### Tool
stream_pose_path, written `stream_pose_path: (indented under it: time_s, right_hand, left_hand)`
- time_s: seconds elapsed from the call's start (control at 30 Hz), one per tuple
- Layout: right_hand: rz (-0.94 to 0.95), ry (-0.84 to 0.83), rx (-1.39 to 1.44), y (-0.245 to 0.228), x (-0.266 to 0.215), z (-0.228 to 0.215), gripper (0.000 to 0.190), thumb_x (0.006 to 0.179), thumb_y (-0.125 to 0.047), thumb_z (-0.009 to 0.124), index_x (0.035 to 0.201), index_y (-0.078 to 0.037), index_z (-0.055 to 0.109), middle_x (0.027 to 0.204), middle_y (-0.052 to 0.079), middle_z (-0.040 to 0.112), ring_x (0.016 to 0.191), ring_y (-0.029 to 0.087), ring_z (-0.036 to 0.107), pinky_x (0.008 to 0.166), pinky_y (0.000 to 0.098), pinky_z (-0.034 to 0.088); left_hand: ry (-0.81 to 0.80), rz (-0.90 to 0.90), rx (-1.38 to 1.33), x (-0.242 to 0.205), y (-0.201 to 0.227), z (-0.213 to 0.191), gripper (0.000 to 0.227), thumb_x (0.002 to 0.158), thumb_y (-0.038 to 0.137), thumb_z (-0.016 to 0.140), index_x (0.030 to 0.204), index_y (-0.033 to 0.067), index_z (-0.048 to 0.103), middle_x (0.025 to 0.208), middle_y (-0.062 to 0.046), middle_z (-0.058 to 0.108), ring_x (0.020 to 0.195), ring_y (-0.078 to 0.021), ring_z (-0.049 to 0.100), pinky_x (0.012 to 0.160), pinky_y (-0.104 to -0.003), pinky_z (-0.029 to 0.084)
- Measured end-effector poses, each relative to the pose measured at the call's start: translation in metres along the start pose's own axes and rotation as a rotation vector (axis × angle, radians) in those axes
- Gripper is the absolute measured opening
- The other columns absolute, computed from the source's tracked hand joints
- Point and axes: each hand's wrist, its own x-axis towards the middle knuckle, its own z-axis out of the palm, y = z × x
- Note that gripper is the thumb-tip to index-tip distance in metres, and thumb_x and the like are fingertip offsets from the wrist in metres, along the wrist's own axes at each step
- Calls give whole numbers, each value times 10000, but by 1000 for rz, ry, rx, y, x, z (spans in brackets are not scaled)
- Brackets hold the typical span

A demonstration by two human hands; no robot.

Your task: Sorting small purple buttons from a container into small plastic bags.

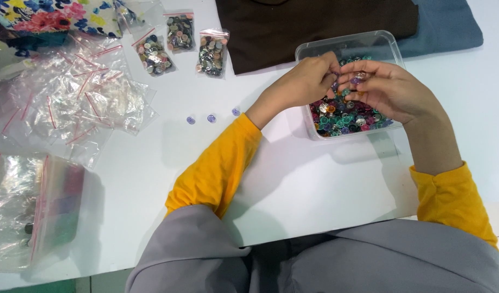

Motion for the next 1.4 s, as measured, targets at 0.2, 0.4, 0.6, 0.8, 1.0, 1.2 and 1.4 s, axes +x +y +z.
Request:
stream_pose_path:
  time_s: [0.2,0.4,0.6,0.8,1.0,1.2,1.4]
  right_hand:
    - [32,101,17,-6,-2,6,415,965,93,411,1336,2,572,1236,149,651,1119,206,640,971,292,533]
    - [-54,79,-7,11,2,-6,270,1049,-53,526,1314,-50,577,1174,113,682,1052,183,693,897,279,578]
    - [-177,181,-368,9,-5,9,322,1032,-164,622,1342,-89,581,1015,83,721,1030,155,698,912,243,540]
    - [-272,228,-455,3,-14,31,361,1043,-229,640,1365,-104,536,890,51,696,903,132,674,968,296,521]
    - [-346,275,-508,6,-9,37,358,1039,-205,704,1334,-85,542,751,43,629,734,114,603,765,259,528]
    - [80,343,-1122,-22,-10,49,312,919,-360,772,1065,-107,661,750,72,743,653,220,639,660,390,448]
    - [-455,266,-1034,-25,-18,119,158,970,-116,729,1099,-43,676,975,64,730,852,187,690,839,313,534]
  left_hand:
    - [9,-10,-23,-3,5,-1,143,925,112,468,1030,117,565,814,-13,783,730,-128,684,599,-301,472]
    - [39,79,-26,0,-4,4,108,935,131,524,1030,116,573,853,1,753,759,-87,790,602,-254,504]
    - [64,110,-20,-7,7,1,123,994,234,522,922,135,524,809,11,782,700,-87,755,601,-268,525]
    - [238,247,-69,-22,7,-4,78,1003,237,560,1020,161,567,1073,-75,592,500,-91,644,604,-274,533]
    - [441,306,-72,-57,6,-38,124,865,115,645,932,153,547,834,48,584,599,-74,577,589,-264,457]
    - [328,141,-46,-121,-5,-84,126,921,122,666,983,172,568,858,16,593,696,-88,535,665,-250,475]
    - [154,-239,-19,-167,-24,-102,101,905,133,736,893,131,636,711,-1,731,627,-80,650,560,-234,489]
